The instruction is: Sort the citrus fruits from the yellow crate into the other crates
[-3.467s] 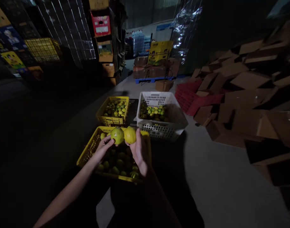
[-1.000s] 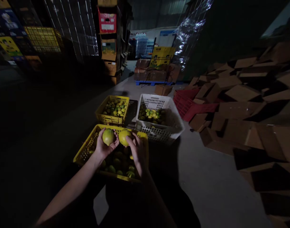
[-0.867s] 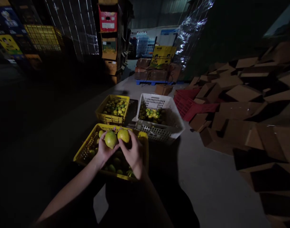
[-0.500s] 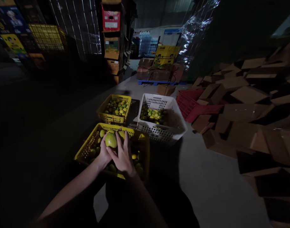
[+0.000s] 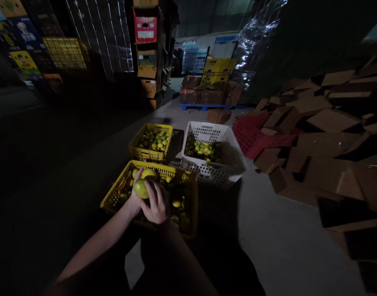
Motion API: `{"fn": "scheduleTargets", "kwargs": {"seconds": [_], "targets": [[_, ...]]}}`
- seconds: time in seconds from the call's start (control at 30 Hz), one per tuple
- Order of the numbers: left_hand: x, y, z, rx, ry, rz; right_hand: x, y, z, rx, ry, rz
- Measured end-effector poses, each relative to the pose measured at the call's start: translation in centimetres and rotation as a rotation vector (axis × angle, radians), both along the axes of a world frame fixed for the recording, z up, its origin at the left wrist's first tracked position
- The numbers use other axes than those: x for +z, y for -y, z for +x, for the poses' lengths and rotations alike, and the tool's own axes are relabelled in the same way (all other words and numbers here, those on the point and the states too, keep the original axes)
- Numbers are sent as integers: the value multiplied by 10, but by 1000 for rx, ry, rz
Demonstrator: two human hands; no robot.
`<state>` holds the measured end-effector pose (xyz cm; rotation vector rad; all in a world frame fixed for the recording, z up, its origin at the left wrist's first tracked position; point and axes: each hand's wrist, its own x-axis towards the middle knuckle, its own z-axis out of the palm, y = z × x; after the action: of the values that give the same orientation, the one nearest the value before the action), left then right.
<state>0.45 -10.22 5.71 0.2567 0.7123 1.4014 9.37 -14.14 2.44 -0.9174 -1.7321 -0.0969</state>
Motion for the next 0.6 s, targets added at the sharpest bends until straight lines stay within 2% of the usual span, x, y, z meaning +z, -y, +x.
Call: {"fn": "scheduleTargets", "kwargs": {"seconds": [0.13,0.23,0.37,0.47,0.6], "targets": [[26,-7,-4,13,156,-75,22,-2,15,17,-154,-25],[36,-10,-13,79,157,-59,34,-6,26,52,-322,-217],[39,-11,-19,108,43,68,35,-12,30,187,-584,-436],[38,-9,-17,116,-131,179,30,-12,27,239,-564,-487],[36,-4,-16,169,-355,274,26,-10,24,169,-417,-369]]}}
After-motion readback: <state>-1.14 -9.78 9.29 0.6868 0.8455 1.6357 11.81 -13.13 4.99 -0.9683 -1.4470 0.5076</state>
